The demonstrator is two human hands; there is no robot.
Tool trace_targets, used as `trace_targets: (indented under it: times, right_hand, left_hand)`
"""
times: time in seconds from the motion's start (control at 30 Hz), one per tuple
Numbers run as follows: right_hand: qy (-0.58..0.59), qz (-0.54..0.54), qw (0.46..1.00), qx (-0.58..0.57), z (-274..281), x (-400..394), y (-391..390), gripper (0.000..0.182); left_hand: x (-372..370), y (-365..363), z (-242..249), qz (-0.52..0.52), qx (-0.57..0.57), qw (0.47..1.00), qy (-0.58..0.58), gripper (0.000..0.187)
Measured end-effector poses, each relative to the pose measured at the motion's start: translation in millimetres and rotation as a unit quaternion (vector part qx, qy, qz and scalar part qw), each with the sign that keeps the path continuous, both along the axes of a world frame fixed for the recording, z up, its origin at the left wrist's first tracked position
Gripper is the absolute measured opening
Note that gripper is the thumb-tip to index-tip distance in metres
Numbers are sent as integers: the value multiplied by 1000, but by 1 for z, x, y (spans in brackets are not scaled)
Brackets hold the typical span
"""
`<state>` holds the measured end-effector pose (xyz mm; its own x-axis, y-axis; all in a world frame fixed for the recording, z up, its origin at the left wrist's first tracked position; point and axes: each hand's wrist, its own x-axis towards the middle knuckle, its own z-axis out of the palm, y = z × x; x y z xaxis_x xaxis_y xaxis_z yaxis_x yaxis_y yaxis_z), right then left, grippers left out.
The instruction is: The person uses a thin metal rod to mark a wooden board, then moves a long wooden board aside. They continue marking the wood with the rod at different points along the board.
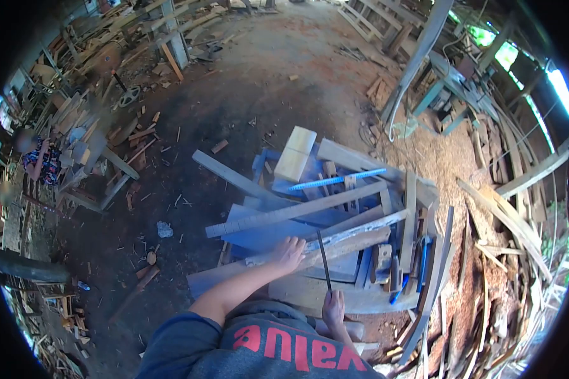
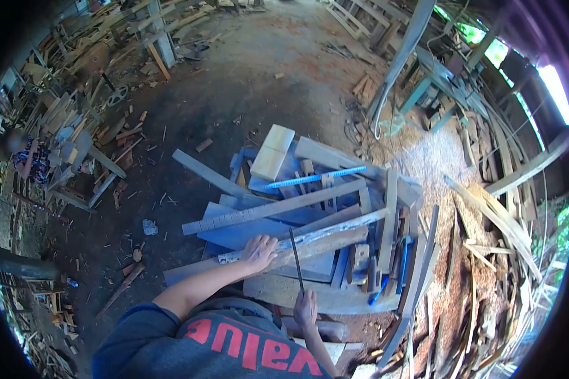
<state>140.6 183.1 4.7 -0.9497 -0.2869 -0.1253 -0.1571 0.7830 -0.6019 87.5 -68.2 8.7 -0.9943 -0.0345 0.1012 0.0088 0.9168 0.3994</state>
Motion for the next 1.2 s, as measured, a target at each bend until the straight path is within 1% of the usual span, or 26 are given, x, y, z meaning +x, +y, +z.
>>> trace_targets:
  times: [0.03,0.07,0.13,0.23,0.3,0.37,0.4,0.53,0.63,0.7,0.73,0.8,0.83,0.9,0.97,1.03,1.07,1.17,1.2]
  right_hand:
    - [8,3,1000,-5,-2,4,5,17]
    - [19,-4,1000,-19,-5,7,11,17]
    - [34,-10,999,-39,-5,5,11,18]
    - [27,-18,999,-24,-6,-5,4,19]
    - [58,0,998,-38,-2,-16,-6,20]
    - [52,2,997,-50,4,-24,-18,18]
    - [45,3,997,-57,7,-27,-23,17]
    - [30,15,997,-67,12,-29,-31,17]
    - [27,23,998,-58,5,-21,-28,17]
    - [29,30,998,-44,-2,-18,-24,21]
    - [32,31,998,-46,-9,-17,-23,21]
    - [59,44,996,-58,-16,-19,-25,20]
    - [61,47,995,-59,-15,-22,-28,20]
    - [26,23,997,-68,-8,-24,-35,17]
    - [32,23,996,-78,-3,-26,-38,16]
    - [39,24,995,-88,-2,-27,-38,16]
    - [38,12,995,-86,-3,-27,-37,16]
    - [37,-3,995,-88,-11,-27,-31,15]
    - [36,-9,995,-90,-14,-26,-26,15]
  left_hand:
    - [6,-5,4,2,42,999,-4,36]
    - [12,-9,4,3,37,999,2,36]
    - [21,-15,3,18,40,999,-31,38]
    - [16,-7,-3,26,24,999,-30,36]
    - [10,3,-7,27,32,999,-9,34]
    - [6,10,-9,16,37,998,-40,36]
    - [7,13,-8,26,37,997,-55,40]
    - [19,8,-6,36,42,997,-46,43]
    - [30,0,-4,25,40,998,-34,45]
    - [33,-2,-4,20,25,999,12,42]
    - [32,-1,-5,21,23,999,14,42]
    - [28,4,-9,39,69,997,14,41]
    - [24,6,-10,41,68,997,17,41]
    - [16,13,-13,51,82,995,29,42]
    - [13,19,-18,52,92,994,30,41]
    - [11,22,-19,67,82,994,-4,42]
    - [11,20,-19,69,81,994,-2,42]
    - [13,17,-20,57,69,996,-7,43]
    - [12,14,-17,51,73,996,-25,44]
